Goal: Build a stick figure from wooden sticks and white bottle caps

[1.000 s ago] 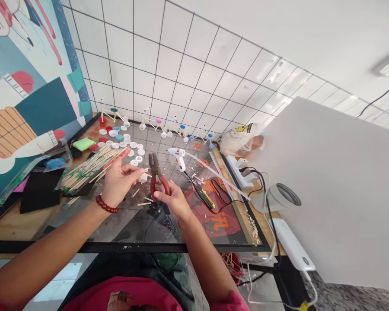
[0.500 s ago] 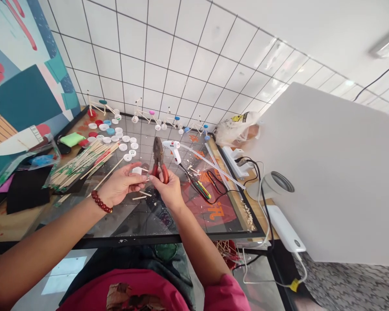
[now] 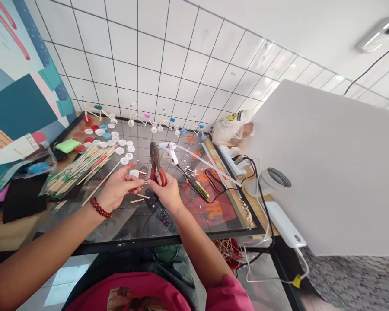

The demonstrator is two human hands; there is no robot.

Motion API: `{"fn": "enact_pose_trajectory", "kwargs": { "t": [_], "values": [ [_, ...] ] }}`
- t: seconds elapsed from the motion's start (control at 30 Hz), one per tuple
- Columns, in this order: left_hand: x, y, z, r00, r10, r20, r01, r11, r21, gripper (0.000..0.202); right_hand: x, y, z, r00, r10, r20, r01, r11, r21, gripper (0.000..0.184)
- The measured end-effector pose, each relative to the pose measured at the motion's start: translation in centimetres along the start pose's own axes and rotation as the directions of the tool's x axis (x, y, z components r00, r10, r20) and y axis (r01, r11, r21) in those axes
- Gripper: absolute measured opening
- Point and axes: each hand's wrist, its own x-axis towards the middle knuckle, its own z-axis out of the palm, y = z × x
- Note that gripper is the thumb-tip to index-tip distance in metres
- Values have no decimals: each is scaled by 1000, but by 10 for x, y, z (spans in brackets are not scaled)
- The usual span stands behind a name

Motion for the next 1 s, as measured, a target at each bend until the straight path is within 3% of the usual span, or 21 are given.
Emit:
{"fn": "enact_pose_trajectory", "kwargs": {
  "t": [0.3, 0.4, 0.53, 0.77, 1.0],
  "values": [
    [-1, 0, -2, 999, 37, 1, -37, 999, -7, 105, -1, -4, 0, 999, 38, -34, -38, 999, -6, 41],
    [-1, 6, -3, 996, 74, -59, -78, 995, -68, 106, -3, -8, 0, 995, 86, 55, -93, 988, 124, 31],
    [2, 16, -7, 969, 183, -163, -206, 969, -137, 108, -6, -14, -3, 971, 160, 177, -203, 944, 260, 34],
    [6, 21, -16, 944, 259, -202, -293, 942, -162, 106, -13, -18, -4, 898, 246, 366, -316, 938, 144, 27],
    [5, 22, -13, 941, 266, -209, -299, 944, -141, 107, -15, -21, -3, 886, 248, 391, -312, 944, 109, 26]
  ]
}}
